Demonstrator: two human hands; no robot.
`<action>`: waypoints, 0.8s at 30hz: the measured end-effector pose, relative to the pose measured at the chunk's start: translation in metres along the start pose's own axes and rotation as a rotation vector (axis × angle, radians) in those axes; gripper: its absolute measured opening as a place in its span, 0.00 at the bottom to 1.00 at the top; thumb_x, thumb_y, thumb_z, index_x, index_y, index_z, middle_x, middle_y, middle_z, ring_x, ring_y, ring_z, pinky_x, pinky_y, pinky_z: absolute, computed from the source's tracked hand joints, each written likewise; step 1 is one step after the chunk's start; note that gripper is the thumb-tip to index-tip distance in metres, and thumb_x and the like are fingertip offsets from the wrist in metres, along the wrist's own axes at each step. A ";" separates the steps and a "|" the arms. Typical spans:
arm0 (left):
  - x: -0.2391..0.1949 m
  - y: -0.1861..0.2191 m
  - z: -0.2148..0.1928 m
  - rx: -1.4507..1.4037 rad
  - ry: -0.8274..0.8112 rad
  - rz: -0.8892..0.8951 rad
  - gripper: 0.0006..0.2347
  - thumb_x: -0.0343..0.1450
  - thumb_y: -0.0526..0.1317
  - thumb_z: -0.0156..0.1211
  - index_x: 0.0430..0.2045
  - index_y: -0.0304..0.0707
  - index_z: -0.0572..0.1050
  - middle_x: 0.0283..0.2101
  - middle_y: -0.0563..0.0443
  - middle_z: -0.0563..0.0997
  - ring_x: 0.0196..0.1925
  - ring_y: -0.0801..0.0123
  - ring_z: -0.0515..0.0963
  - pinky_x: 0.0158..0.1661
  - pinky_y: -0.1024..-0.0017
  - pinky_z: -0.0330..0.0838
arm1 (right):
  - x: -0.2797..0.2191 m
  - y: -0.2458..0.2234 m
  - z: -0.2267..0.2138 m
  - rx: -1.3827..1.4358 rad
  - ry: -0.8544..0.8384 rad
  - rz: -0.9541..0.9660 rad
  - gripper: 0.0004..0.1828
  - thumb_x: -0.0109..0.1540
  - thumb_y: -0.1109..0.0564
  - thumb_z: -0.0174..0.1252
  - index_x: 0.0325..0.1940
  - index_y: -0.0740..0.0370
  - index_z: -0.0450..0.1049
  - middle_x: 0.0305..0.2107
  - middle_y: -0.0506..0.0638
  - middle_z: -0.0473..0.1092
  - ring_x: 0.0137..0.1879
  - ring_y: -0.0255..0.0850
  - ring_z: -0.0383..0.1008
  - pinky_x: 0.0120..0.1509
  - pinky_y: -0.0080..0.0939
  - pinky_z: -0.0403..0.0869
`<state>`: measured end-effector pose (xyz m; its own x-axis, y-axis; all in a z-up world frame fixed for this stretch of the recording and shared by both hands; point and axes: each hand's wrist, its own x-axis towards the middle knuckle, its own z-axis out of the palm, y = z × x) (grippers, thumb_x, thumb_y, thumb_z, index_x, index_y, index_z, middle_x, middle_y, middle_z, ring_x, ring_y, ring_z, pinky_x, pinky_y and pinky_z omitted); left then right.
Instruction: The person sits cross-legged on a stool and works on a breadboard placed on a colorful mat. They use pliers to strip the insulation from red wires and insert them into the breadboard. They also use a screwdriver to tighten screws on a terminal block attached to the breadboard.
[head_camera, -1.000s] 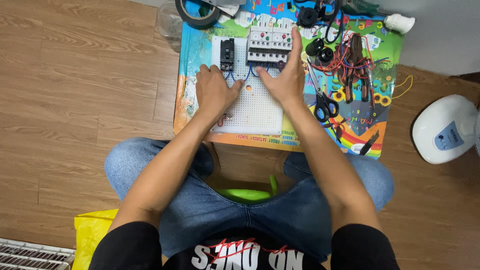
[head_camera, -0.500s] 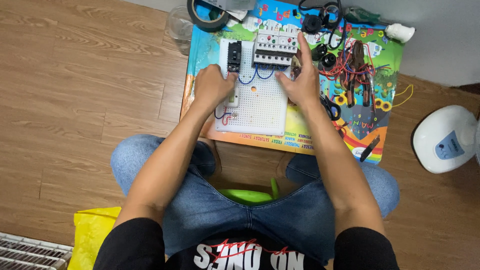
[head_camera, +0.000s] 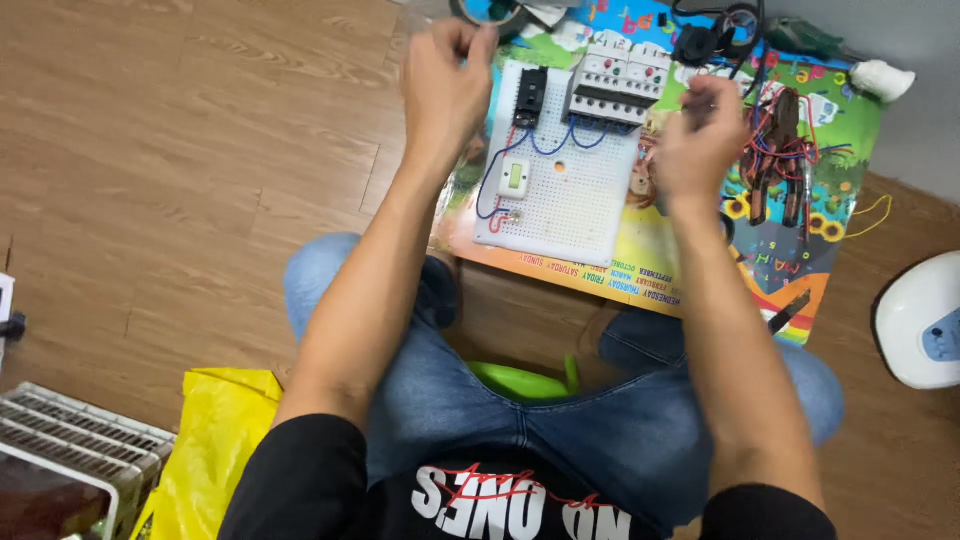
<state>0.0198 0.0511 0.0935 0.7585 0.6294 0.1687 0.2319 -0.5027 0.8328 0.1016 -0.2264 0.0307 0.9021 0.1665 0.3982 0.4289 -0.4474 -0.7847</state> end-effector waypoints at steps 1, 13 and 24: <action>-0.002 0.007 -0.003 -0.001 0.006 -0.004 0.14 0.69 0.48 0.58 0.12 0.48 0.71 0.16 0.61 0.72 0.22 0.71 0.72 0.29 0.62 0.65 | 0.003 -0.013 -0.012 0.001 -0.006 -0.004 0.22 0.55 0.79 0.49 0.49 0.65 0.71 0.38 0.55 0.72 0.43 0.45 0.75 0.45 0.40 0.79; -0.014 -0.010 0.004 0.332 -0.593 0.044 0.11 0.71 0.45 0.49 0.29 0.36 0.74 0.38 0.28 0.81 0.45 0.23 0.75 0.40 0.39 0.65 | 0.023 0.035 -0.106 0.007 -0.016 0.163 0.04 0.70 0.65 0.60 0.47 0.59 0.77 0.32 0.41 0.68 0.37 0.28 0.63 0.43 0.31 0.66; -0.051 -0.046 0.020 0.912 -1.171 -0.069 0.18 0.68 0.47 0.49 0.43 0.36 0.81 0.48 0.32 0.83 0.51 0.40 0.82 0.48 0.52 0.77 | 0.036 0.048 -0.123 0.129 -0.041 0.435 0.08 0.63 0.67 0.59 0.40 0.56 0.69 0.27 0.46 0.66 0.22 0.35 0.66 0.22 0.34 0.71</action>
<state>-0.0171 0.0305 0.0356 0.6749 0.0661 -0.7349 0.2433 -0.9602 0.1371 0.1490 -0.3497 0.0658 0.9997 0.0227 0.0012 0.0096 -0.3707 -0.9287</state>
